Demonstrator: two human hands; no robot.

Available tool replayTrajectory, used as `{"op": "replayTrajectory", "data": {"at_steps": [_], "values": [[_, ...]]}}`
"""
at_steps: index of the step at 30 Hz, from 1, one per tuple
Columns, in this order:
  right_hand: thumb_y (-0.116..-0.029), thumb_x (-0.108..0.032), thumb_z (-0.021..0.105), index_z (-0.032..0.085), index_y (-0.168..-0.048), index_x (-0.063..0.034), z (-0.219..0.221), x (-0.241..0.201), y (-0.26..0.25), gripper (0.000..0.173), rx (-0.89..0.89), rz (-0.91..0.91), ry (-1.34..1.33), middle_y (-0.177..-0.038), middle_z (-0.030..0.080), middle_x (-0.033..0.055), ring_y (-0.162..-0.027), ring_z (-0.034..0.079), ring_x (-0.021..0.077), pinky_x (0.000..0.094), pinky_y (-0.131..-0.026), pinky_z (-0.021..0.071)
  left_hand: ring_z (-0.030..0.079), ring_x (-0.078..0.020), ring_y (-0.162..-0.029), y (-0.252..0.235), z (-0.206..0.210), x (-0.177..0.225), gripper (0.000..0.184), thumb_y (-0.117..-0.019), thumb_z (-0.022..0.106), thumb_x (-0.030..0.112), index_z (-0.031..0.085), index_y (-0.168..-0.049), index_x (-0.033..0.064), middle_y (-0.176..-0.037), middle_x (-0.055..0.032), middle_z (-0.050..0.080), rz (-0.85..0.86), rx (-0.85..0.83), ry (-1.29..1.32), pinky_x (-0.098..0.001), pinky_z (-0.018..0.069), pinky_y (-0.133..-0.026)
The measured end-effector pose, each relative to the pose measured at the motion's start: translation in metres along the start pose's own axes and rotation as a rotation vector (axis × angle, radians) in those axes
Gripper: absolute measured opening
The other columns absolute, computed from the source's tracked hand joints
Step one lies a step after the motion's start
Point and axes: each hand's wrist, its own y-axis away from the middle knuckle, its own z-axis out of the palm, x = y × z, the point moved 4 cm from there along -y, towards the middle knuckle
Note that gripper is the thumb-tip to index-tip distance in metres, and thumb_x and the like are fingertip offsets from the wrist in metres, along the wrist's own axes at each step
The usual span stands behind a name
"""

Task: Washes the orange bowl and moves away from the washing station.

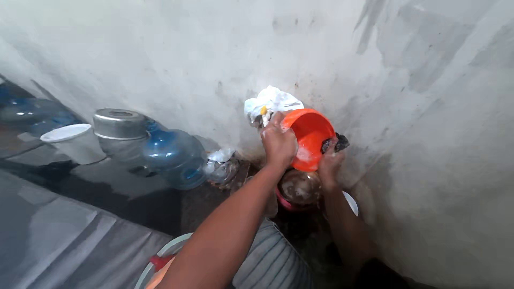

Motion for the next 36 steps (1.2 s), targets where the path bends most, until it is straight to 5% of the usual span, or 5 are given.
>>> {"op": "replayTrajectory", "data": {"at_steps": [10, 21, 24, 27, 36], "values": [[-0.1102, -0.043, 0.039, 0.055, -0.13, -0.0127, 0.033, -0.011, 0.06, 0.04, -0.105, 0.581, -1.013, -0.118, 0.063, 0.0056, -0.109, 0.062, 0.0176, 0.0404, -0.091, 0.0546, 0.055, -0.0201, -0.132, 0.019, 0.05, -0.017, 0.046, -0.0897, 0.055, -0.01, 0.059, -0.135, 0.0007, -0.142, -0.0132, 0.058, 0.178, -0.145, 0.208, -0.0383, 0.0468, -0.112], [-0.1045, -0.034, 0.058, 0.061, -0.128, 0.0003, -0.021, -0.013, -0.043, 0.042, -0.091, -0.009, -0.048, -0.115, 0.07, 0.0174, -0.109, 0.068, 0.0262, 0.0481, -0.098, 0.0536, 0.067, -0.0251, -0.119, 0.023, 0.03, -0.058, 0.065, -0.0995, 0.069, 0.028, 0.038, -0.155, 0.0137, -0.133, -0.0125, 0.066, -0.389, -0.413, -0.27, -0.0479, 0.0531, -0.103], [-0.1045, -0.021, 0.058, 0.061, -0.123, 0.0022, -0.033, -0.019, -0.034, 0.03, -0.269, -0.304, 0.098, -0.096, 0.068, 0.0227, -0.083, 0.068, 0.0343, 0.0552, -0.072, 0.0559, 0.063, -0.0341, -0.122, 0.026, 0.031, -0.055, 0.051, -0.1071, 0.053, 0.038, 0.049, -0.148, 0.0085, -0.13, -0.0195, 0.065, -0.461, -0.4, -0.397, -0.0562, 0.0478, -0.105], [-0.1027, -0.019, 0.059, 0.056, -0.136, 0.0042, -0.032, -0.026, -0.031, 0.041, -0.224, -0.409, 0.075, -0.116, 0.07, 0.0212, -0.108, 0.07, 0.0276, 0.0472, -0.097, 0.0554, 0.068, -0.0327, -0.108, 0.028, 0.032, -0.056, 0.044, -0.1102, 0.044, 0.04, 0.062, -0.129, 0.0041, -0.112, -0.0199, 0.069, -0.498, -0.268, -0.346, -0.0543, 0.0522, -0.096], [-0.1103, -0.041, 0.043, 0.038, -0.15, 0.004, -0.014, -0.009, 0.034, 0.06, 0.147, 0.226, -0.17, -0.137, 0.058, 0.0251, -0.126, 0.059, 0.033, 0.0475, -0.107, 0.047, 0.07, -0.0197, -0.086, 0.035, 0.051, -0.051, 0.04, -0.1086, 0.05, 0.038, 0.063, -0.108, 0.0, -0.094, -0.0141, 0.069, -0.543, -0.074, 0.049, -0.0407, 0.0581, -0.082]]}}
